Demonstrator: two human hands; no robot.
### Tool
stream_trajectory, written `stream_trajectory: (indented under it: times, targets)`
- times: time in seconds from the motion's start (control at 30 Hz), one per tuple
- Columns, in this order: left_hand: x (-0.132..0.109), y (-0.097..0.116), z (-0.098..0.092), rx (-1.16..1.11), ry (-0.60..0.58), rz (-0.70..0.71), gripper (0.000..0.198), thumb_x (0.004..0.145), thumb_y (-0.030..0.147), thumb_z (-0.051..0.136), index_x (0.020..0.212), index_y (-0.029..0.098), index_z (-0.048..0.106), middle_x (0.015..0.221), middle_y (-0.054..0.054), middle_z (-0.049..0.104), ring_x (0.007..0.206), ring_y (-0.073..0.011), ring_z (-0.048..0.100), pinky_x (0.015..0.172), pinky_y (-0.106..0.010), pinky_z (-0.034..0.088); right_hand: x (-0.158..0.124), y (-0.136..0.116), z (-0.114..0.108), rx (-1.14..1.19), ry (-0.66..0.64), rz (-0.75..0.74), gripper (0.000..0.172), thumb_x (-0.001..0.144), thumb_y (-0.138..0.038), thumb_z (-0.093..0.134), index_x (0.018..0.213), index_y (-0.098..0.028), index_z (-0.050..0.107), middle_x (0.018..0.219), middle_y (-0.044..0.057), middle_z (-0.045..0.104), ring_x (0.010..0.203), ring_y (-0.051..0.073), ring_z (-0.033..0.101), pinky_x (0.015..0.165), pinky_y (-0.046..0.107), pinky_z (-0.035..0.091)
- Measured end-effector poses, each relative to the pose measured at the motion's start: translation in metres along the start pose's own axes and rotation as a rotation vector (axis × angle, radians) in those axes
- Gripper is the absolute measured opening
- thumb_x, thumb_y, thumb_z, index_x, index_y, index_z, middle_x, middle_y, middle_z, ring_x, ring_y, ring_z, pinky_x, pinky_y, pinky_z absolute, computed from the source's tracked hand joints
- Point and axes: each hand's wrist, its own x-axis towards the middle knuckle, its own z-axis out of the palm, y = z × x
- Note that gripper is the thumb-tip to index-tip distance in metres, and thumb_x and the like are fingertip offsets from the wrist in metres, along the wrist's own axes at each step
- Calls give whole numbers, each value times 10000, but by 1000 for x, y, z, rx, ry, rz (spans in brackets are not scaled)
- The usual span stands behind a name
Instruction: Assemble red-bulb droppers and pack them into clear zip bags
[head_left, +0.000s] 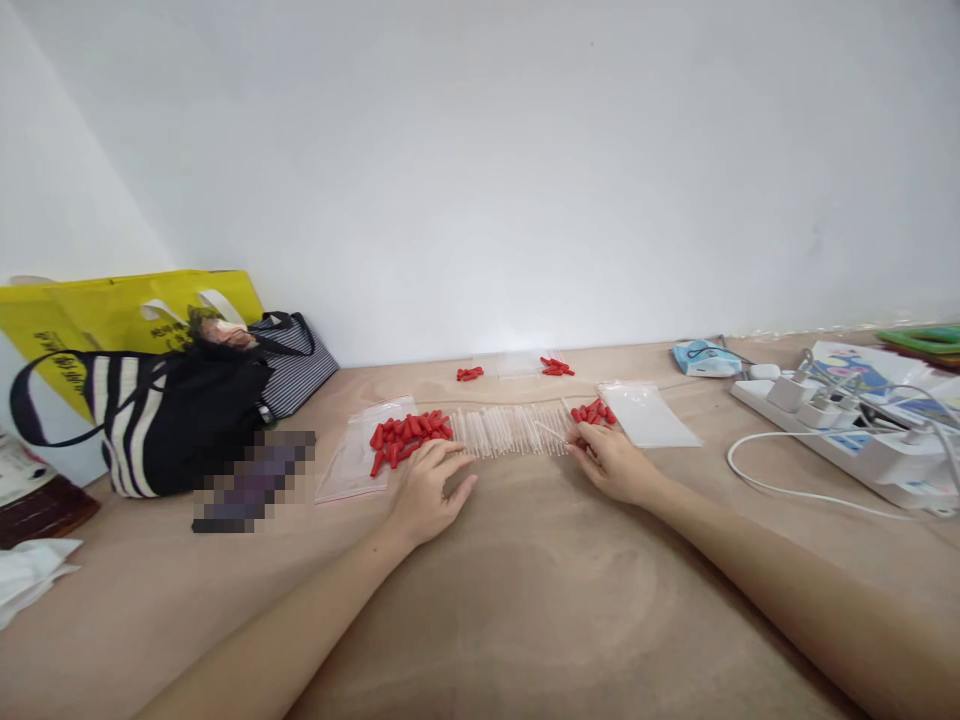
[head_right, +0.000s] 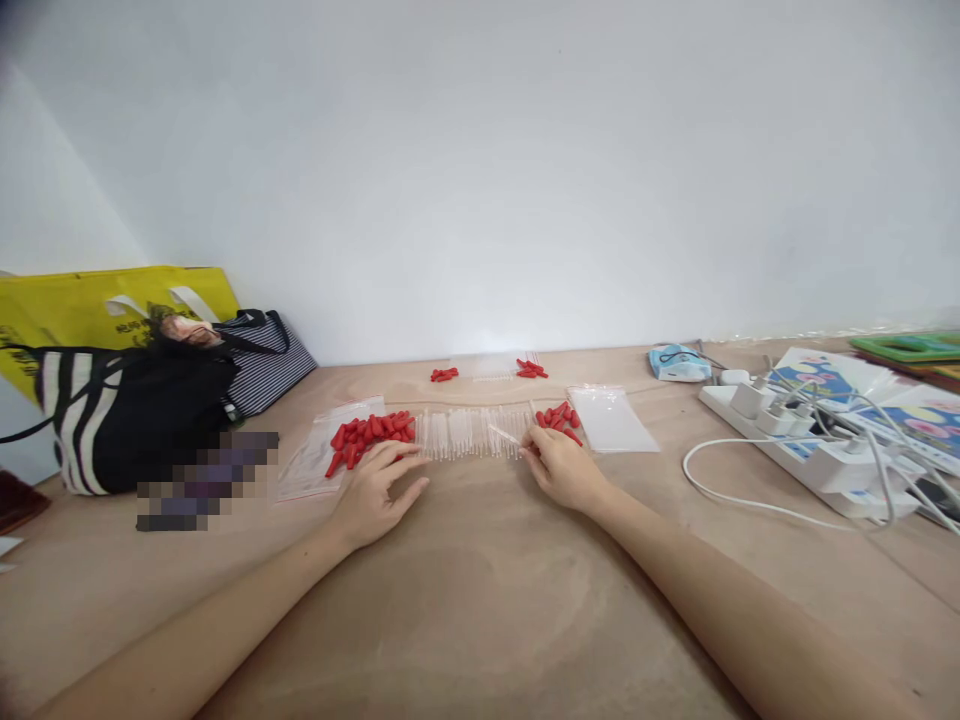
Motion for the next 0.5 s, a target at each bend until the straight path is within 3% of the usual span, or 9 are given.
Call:
stream_trajectory:
  times: [0.2, 0.37, 0.5]
  targets:
    - [11, -15, 8, 162, 33, -42, 241, 763, 288, 518, 968, 212, 619, 1052, -72, 590, 1026, -253, 468, 875, -422, 361, -1, -1, 13, -23, -41, -56, 91, 794, -202, 414, 770, -177, 498, 760, 52, 563, 737, 166, 509, 671, 284, 393]
    - [23, -22, 16, 288, 50, -87, 311, 796, 355, 478, 1042, 203, 593, 1177, -95, 532, 1130, -274, 403, 967, -472, 252, -2, 2, 16, 15, -45, -33, 80, 783, -199, 437, 759, -177, 510, 754, 48, 560, 723, 161, 515, 661, 279, 400]
    - [27, -25, 20, 295, -29, -180, 290, 810, 343, 450, 1003, 198, 612, 1150, -96, 558, 1104, -275, 443, 964, -488, 260, -2, 3, 16, 17, -42, -27, 83, 784, -211, 442, 752, -177, 511, 750, 45, 555, 717, 159, 518, 659, 275, 403]
